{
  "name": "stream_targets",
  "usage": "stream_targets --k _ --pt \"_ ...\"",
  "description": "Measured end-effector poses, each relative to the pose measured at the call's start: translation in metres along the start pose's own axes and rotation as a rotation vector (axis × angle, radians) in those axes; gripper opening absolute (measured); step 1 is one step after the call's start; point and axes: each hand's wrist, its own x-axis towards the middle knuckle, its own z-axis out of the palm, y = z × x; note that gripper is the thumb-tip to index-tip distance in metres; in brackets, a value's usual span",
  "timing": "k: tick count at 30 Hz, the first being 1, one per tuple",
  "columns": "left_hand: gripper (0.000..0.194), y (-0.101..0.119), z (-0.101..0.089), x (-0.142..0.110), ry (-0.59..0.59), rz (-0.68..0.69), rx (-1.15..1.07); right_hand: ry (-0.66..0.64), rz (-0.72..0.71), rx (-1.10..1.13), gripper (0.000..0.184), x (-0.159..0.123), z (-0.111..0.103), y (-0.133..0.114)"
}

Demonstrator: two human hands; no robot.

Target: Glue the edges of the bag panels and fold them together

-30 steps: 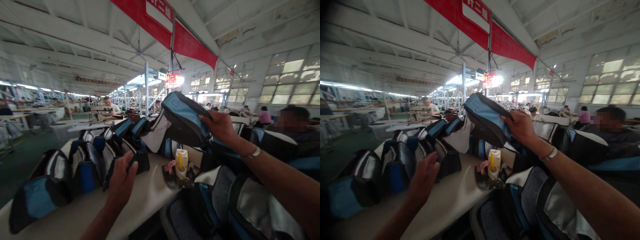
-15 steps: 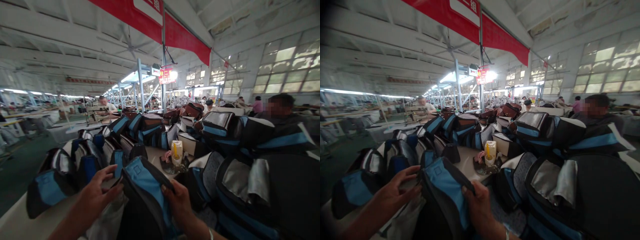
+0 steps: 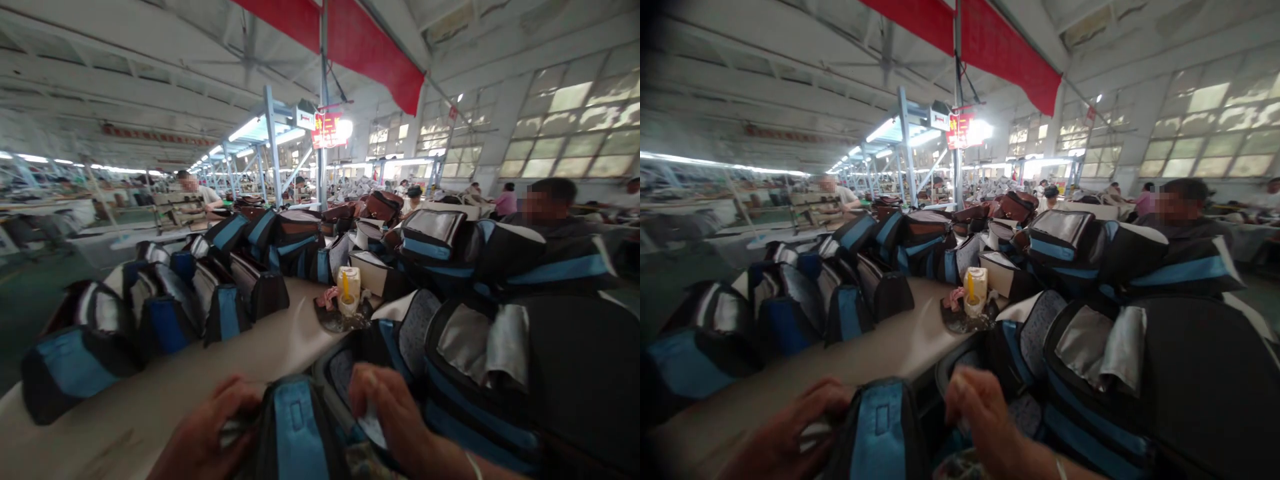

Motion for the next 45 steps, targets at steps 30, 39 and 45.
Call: stream_targets --k 30,39,45 --pt "0.017 0.094 -0.038 0.036 -0.341 -0.346 -0.46 -0.76 0.29 0.184 0.032 0.086 0.017 -0.078" --pt "0.021 0.081 -0.039 0.037 -0.346 -0.3 -0.286 -0.542 0.302 0.178 0.013 0.077 0.027 -0.067" --pt "0.019 0.076 -0.03 0.034 -0.266 -0.155 -0.081 -0.447 0.124 0.024 0.005 0.073 0.03 -0.06"
